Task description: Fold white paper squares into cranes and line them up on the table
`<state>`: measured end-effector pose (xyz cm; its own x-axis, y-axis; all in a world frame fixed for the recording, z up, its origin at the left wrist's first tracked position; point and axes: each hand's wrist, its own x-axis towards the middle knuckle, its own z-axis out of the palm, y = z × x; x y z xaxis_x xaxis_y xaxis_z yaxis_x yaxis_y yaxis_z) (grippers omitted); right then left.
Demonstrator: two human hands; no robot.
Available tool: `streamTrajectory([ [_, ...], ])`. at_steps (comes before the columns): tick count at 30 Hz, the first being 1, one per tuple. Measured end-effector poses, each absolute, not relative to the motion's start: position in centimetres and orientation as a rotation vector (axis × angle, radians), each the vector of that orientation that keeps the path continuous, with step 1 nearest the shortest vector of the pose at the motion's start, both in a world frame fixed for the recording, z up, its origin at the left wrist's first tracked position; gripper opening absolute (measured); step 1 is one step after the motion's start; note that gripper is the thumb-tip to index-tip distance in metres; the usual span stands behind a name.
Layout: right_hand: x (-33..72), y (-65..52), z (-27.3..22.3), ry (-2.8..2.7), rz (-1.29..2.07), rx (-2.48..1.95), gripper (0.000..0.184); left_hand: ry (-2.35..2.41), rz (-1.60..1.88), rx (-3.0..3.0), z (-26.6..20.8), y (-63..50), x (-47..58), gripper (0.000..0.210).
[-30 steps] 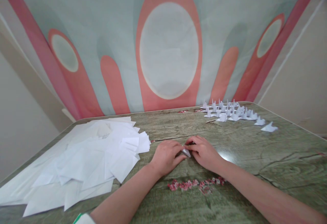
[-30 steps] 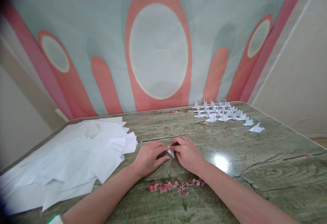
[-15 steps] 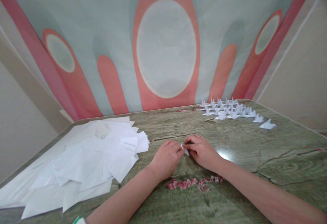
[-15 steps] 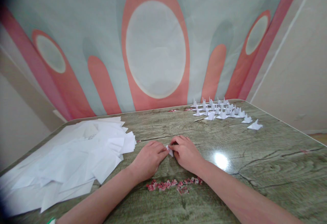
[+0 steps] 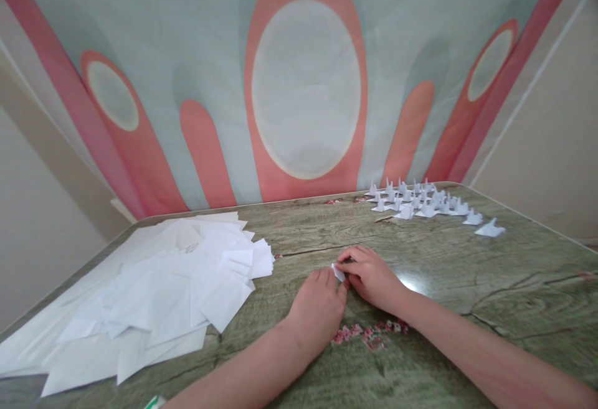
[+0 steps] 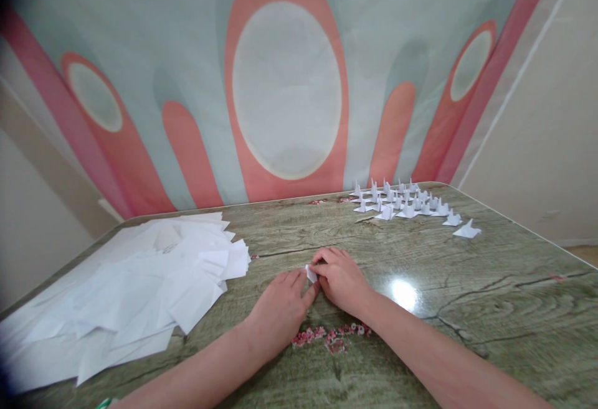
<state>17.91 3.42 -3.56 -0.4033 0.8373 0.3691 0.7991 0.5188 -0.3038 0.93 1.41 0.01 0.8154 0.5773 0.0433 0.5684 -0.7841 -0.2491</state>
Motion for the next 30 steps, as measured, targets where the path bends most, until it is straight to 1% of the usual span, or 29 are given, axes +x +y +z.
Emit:
streamTrajectory([
  [5,17.8,3.2,-3.3,-2.332,0.064,-1.349,0.028,-0.906,0.041,-2.721,-0.3,1.1,0.9,0.034],
  [13,17.3,2.4,-2.0,-2.502,-0.049,-1.398,0.030,-0.876,0.037,-2.753,-0.3,1.2,1.0,0.033],
  [18,17.1,2.1,-1.5,-2.522,-0.037,-1.413,0.029,-0.795,0.050,-2.762,0.0,1.1,1.1,0.033],
  [23,17.3,2.3,-1.4,-2.522,0.019,-1.410,0.030,-0.760,0.026,-2.838,0.7,1.0,0.8,0.028],
  [30,17.5,2.4,-1.5,-2.530,0.027,-1.419,0.028,-0.810,-0.047,-3.004,0.9,0.9,0.3,0.035],
])
